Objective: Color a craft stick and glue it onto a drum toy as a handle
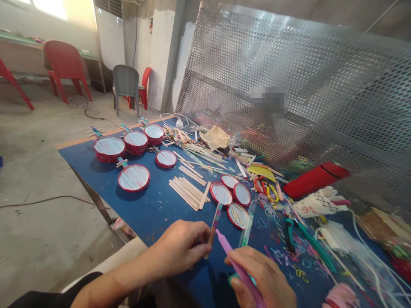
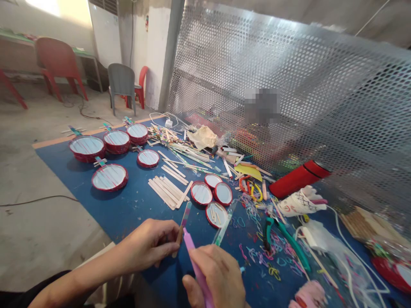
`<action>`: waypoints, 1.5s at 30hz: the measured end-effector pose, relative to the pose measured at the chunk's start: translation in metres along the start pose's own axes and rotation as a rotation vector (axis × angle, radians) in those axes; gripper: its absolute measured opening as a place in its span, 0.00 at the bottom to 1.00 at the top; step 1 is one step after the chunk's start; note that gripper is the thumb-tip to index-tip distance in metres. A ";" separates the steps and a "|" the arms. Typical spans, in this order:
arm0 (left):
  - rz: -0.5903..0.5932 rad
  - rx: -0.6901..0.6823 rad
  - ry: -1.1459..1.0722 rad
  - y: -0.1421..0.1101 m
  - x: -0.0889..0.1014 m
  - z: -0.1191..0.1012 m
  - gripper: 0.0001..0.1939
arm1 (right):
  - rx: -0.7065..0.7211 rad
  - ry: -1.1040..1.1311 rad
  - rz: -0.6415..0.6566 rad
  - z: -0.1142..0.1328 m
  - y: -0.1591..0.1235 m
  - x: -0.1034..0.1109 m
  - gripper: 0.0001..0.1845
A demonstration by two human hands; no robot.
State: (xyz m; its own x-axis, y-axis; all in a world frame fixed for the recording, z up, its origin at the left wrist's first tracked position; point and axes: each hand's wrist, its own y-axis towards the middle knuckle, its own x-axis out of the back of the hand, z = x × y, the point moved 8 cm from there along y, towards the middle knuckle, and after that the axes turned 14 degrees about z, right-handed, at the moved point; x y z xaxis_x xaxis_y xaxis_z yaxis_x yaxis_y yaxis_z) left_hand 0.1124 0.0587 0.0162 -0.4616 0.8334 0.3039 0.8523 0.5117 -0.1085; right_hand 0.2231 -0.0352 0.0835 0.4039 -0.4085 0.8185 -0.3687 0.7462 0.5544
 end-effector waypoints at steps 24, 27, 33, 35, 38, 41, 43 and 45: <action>0.005 -0.010 -0.011 -0.001 -0.003 0.002 0.01 | 0.002 -0.012 0.011 -0.001 0.000 0.000 0.13; 0.002 -0.009 -0.012 0.000 -0.003 0.002 0.01 | 0.006 -0.025 0.004 -0.001 -0.001 0.000 0.13; 0.005 0.008 -0.011 0.001 -0.002 0.003 0.01 | 0.007 -0.012 0.008 -0.002 -0.001 -0.001 0.13; 0.006 0.005 -0.012 0.001 -0.002 0.003 0.01 | -0.004 -0.011 -0.002 -0.003 -0.002 0.000 0.13; 0.001 -0.005 -0.013 0.001 -0.001 0.002 0.01 | -0.009 -0.004 -0.008 -0.004 0.000 0.003 0.13; 0.004 -0.005 -0.004 0.001 -0.001 0.001 0.02 | 0.024 -0.016 0.035 -0.003 0.003 0.003 0.12; 0.005 -0.002 0.007 0.001 -0.001 0.002 0.02 | 0.040 -0.023 0.051 -0.002 0.004 0.003 0.12; 0.002 0.001 0.016 0.000 -0.001 0.002 0.02 | 0.023 -0.021 0.032 -0.002 0.004 0.004 0.13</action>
State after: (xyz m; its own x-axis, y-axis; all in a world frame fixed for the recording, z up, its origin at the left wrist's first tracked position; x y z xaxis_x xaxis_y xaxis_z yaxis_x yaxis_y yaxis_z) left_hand 0.1127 0.0586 0.0141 -0.4560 0.8310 0.3185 0.8530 0.5102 -0.1100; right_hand 0.2253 -0.0329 0.0887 0.3743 -0.3955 0.8388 -0.4003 0.7470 0.5308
